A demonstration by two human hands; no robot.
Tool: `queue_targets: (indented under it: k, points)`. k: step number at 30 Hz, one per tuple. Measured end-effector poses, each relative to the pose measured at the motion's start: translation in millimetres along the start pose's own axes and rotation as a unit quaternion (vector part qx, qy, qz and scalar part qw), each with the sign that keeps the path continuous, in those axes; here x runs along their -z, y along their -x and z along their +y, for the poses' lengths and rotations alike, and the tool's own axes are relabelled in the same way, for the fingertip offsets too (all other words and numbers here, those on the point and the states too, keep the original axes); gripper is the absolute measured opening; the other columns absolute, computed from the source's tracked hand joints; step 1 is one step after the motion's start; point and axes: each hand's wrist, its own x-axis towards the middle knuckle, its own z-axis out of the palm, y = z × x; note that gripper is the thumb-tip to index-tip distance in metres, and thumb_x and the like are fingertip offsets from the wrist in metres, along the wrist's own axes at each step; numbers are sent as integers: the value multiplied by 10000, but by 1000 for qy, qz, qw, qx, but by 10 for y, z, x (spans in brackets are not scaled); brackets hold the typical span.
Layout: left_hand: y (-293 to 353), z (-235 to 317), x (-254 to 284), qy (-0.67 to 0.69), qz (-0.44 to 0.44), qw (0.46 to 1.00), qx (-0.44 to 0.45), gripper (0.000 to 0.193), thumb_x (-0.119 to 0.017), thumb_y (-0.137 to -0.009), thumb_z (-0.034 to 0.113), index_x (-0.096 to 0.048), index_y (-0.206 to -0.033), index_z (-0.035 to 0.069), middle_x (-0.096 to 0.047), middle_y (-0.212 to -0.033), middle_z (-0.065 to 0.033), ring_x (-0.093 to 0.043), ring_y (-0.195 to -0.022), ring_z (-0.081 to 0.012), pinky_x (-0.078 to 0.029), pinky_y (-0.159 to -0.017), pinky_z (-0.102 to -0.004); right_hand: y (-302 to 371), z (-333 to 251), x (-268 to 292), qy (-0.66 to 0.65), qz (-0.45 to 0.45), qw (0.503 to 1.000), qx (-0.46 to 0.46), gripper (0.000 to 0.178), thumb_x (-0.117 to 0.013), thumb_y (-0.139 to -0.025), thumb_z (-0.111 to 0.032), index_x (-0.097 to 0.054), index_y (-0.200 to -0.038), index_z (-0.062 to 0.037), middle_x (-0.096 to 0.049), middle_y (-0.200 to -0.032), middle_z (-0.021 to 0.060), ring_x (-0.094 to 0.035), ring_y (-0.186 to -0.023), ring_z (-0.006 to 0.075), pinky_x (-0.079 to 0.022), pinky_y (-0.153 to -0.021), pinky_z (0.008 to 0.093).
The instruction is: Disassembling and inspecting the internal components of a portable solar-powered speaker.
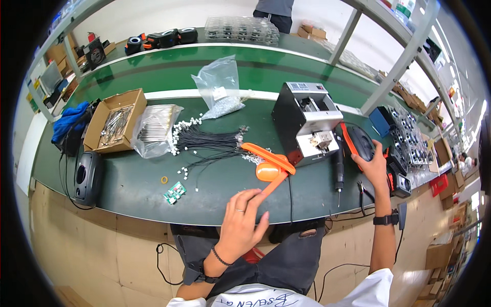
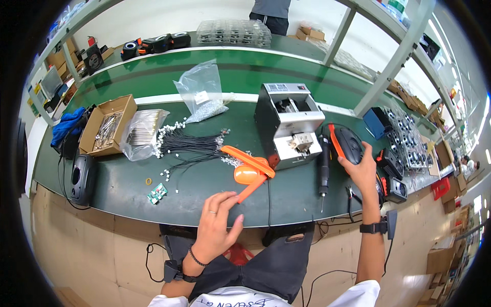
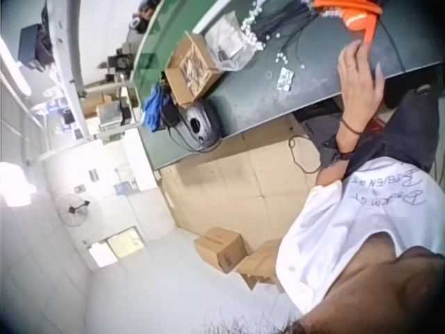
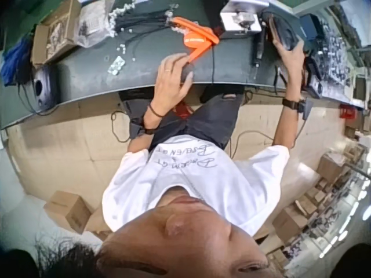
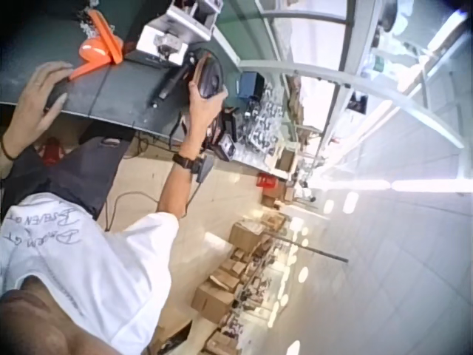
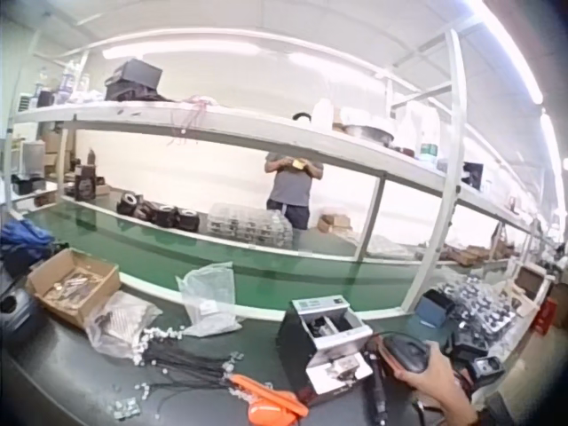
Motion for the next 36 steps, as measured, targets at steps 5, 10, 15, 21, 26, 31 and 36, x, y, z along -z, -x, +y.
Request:
queue_targets:
  k: [5, 10, 15, 21, 26, 31, 36]
  points:
    - [49, -38, 38, 18, 2, 1000, 5, 525, -733, -824, 80, -546, -1310, 9, -560, -1308, -185, -532, -1201, -399, -438, -1046, -468, 252, -268, 540, -20, -22, 998, -60, 839, -874, -694, -282, -479, -1388, -27, -698, -1119, 250, -719, -945, 299, -559, -831, 368]
    - [104, 4, 53, 74, 38, 996, -1, 626, -734, -826, 80, -458, -1380, -16, -526, -1355, -206, -522, -1249, -349, -410, -1074, -440, 1098, -592, 950, -187, 15, 982, -27, 867, -868, -689, -181, -455, -1440, -49, -606, -1249, 158, -636, -1065, 234, -507, -938, 333]
    - [429, 486, -37, 500, 8, 856, 130, 1006, -865, -790, 283, -236, -1525, 5, -368, -1530, -201, -442, -1374, -284, -343, -1135, -415, 2188, -819, 465, -385, -1, 922, -39, 1229, -941, -581, -384, -281, -1533, 29, -427, -1487, 174, -410, -1418, 299, -340, -1174, 435]
    - [778, 686, 9, 601, -82, 759, 235, 1093, -876, -796, 211, -155, -1591, 4, -312, -1589, -205, -344, -1471, -276, -274, -1200, -399, 3530, -890, -267, -736, -279, 550, -279, 1135, -891, -690, -552, -326, -1536, -49, -475, -1484, 162, -488, -1375, 261, -394, -1156, 395]
    - [1127, 546, 88, 518, -119, 799, 281, 777, -744, -904, 126, -296, -1532, 31, -511, -1403, -144, -518, -1303, -205, -381, -1111, -342, 3809, -768, -299, -749, -362, 360, -423, 1046, -880, -746, -505, -352, -1529, -58, -491, -1477, 162, -509, -1355, 248, -407, -1146, 383]
    - [1348, 550, 30, 504, -92, 778, 363, 731, -690, -944, 161, -284, -1534, 14, -473, -1439, -156, -490, -1317, -204, -360, -1136, -349, 3721, -715, -369, -665, -372, 422, -492, 1145, -906, -680, -520, -307, -1515, -16, -512, -1415, 152, -516, -1336, 249, -408, -1145, 406]
    - [1560, 458, -19, 455, -114, 804, 366, 667, -657, -975, 116, -297, -1530, 36, -500, -1420, -164, -507, -1306, -204, -385, -1123, -348, 3596, -813, -471, -678, -391, 546, -299, 988, -870, -753, -361, -331, -1498, 2, -532, -1379, 149, -533, -1292, 226, -420, -1111, 376]
